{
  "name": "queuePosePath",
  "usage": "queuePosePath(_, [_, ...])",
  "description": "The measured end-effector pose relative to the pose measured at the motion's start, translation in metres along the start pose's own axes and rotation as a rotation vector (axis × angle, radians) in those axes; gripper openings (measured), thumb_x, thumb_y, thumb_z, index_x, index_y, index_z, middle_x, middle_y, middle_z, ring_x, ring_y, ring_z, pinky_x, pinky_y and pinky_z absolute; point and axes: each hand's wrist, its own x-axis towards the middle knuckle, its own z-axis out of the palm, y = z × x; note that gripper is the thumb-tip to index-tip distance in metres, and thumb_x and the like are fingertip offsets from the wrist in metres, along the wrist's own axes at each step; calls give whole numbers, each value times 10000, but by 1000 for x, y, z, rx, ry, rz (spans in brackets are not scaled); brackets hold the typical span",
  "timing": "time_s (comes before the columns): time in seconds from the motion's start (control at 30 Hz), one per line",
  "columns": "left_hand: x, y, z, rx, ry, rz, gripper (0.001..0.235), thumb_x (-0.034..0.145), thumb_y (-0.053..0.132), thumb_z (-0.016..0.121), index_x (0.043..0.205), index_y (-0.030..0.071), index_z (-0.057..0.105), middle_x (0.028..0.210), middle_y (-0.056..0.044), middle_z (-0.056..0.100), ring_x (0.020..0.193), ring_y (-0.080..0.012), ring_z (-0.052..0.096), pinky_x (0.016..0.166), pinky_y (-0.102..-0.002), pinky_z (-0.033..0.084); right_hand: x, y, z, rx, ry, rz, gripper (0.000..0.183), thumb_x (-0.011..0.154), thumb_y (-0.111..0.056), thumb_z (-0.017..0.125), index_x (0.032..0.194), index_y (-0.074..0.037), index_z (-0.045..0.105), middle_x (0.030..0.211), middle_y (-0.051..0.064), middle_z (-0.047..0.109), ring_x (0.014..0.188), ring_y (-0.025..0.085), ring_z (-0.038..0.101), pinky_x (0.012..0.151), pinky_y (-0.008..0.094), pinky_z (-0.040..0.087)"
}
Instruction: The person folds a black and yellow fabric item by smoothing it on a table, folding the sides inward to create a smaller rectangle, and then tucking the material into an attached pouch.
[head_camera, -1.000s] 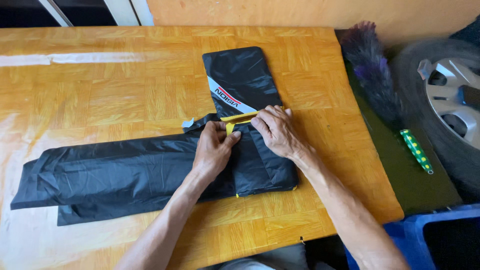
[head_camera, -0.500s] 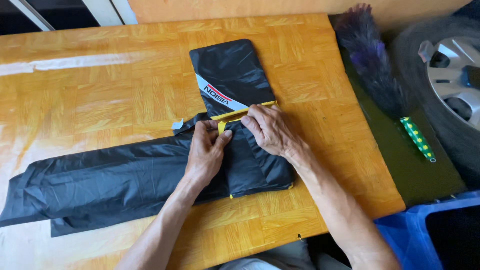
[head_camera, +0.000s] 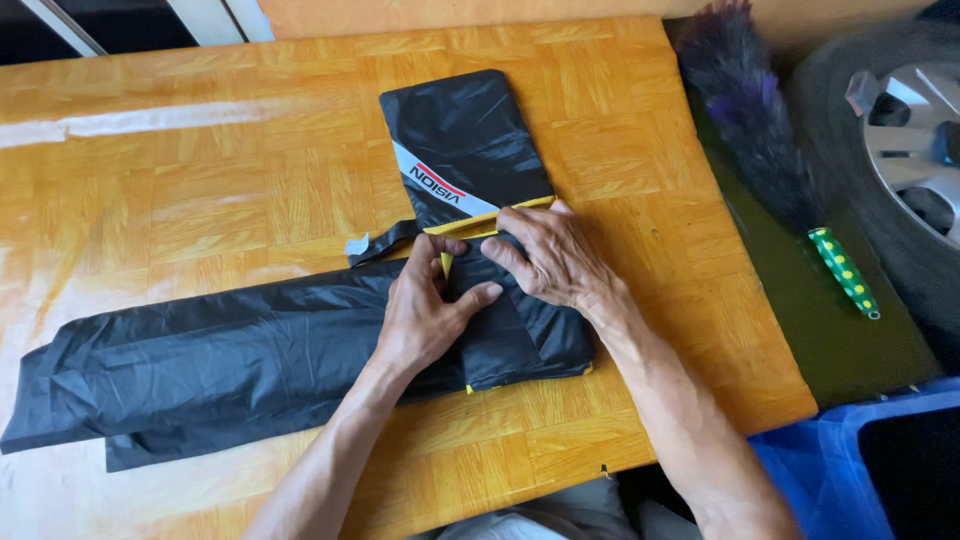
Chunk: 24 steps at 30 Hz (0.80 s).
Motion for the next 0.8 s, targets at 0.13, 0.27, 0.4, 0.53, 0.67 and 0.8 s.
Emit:
queuePosePath(0.13, [6, -7, 2, -11, -27, -18, 605, 766, 313, 877, 1275, 219, 564, 942, -70, 759, 957, -288, 737, 921, -446, 514, -2, 16, 17, 64, -39, 83, 486, 1077, -578, 344, 1009, -143, 551, 823, 147, 678, 890, 357, 714, 867, 458, 484])
queuePosePath(0.27, [5, -5, 2, -53, -9, -54, 580, 762, 274, 874, 1254, 191, 580, 902, -67, 739, 950, -270, 737, 932, -424, 507, -16, 10, 16, -184, 235, 51, 382, 1084, -500, 408, 1018, -165, 579, 912, 54, 579, 915, 289, 666, 785, 426, 511])
queuePosePath(0.4, [5, -2, 2, -35, 4, -74, 580, 744, 272, 880, 1244, 190, 596, 860, -63, 723, 941, -295, 729, 919, -438, 509, -40, -50, -5, -165, 160, 173, 532, 1092, -366, 415, 1316, 90, 571, 1385, 358, 509, 1301, 501, 509, 1044, 538, 439])
queuePosePath(0.53, [4, -1, -1, -35, 31, -53, 587, 735, 280, 897, 1242, 175, 621, 769, -61, 665, 854, -276, 700, 844, -411, 514, -54, -71, 18, -293, 87, 252, 641, 1071, -382, 449, 1467, 122, 429, 1498, 394, 404, 1391, 523, 411, 1080, 571, 397])
queuePosePath(0.67, [2, 1, -1, -68, 49, -43, 567, 757, 229, 873, 1253, 144, 612, 814, -94, 675, 896, -308, 708, 842, -430, 536, -54, -60, 38, -350, 97, 289, 677, 1066, -446, 425, 1513, 61, 400, 1583, 323, 342, 1477, 468, 319, 1160, 614, 275])
queuePosePath(0.8, [-4, 0, 5, -90, 33, 13, 530, 835, 182, 799, 1282, 128, 519, 1075, -254, 682, 1133, -498, 642, 910, -560, 514, -57, -58, 41, -356, 75, 296, 677, 1058, -433, 436, 1527, 51, 378, 1615, 301, 304, 1504, 442, 279, 1187, 614, 224])
